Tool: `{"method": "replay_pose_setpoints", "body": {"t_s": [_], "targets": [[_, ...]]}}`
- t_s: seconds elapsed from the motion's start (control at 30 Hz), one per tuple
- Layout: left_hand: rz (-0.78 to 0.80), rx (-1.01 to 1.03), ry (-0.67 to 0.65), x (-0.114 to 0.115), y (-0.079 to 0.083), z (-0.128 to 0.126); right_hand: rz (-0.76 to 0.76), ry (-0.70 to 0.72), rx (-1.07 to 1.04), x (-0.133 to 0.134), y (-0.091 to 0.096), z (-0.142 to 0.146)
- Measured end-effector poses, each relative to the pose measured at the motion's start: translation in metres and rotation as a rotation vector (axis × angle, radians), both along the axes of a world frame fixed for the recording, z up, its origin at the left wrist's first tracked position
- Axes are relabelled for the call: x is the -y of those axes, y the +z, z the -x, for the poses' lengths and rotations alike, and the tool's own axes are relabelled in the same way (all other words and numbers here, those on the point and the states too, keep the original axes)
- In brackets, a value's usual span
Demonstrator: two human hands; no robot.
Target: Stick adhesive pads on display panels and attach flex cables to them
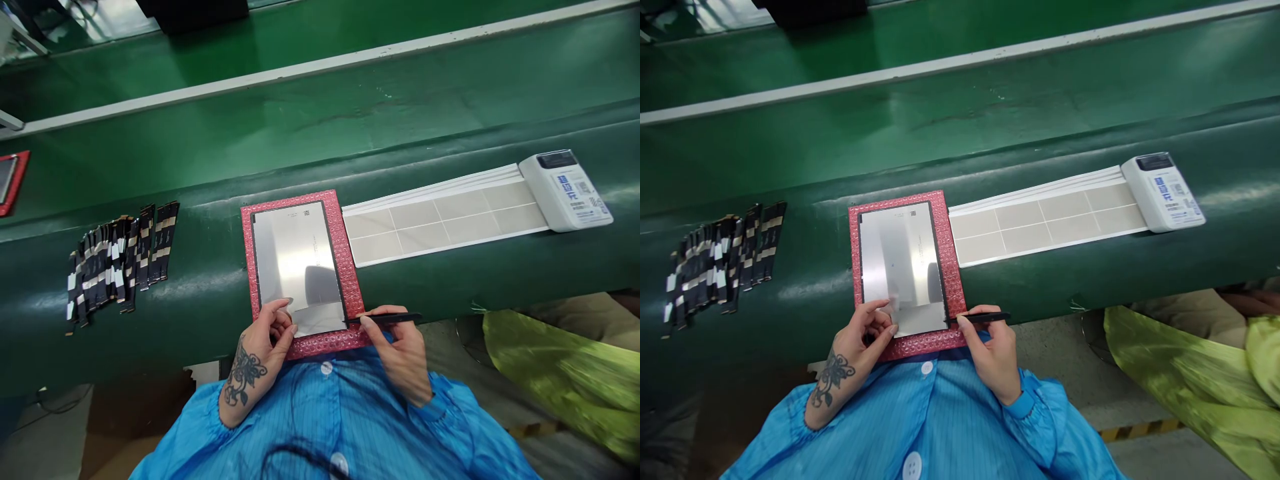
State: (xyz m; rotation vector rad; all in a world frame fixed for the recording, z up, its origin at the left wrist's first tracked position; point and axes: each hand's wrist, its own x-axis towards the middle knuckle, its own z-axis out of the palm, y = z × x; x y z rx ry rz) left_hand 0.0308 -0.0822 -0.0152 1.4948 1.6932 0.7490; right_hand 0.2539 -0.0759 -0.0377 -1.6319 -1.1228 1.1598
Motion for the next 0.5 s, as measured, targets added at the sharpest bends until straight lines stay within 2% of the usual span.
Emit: {"method": "replay_pose_setpoints", "body": {"t_s": [0.2, 0.5], "targets": [[-0.071, -0.100, -0.015, 0.0073, -0.0117, -0.0004, 0.009, 0.001, 0.005, 0.0018, -0.0015, -0.0022], [-0.073, -0.201, -0.053, 0.0074, -0.0059, -0.0044, -0.015, 0.000, 0.012, 0.0019, -0.0051, -0.0026]]}}
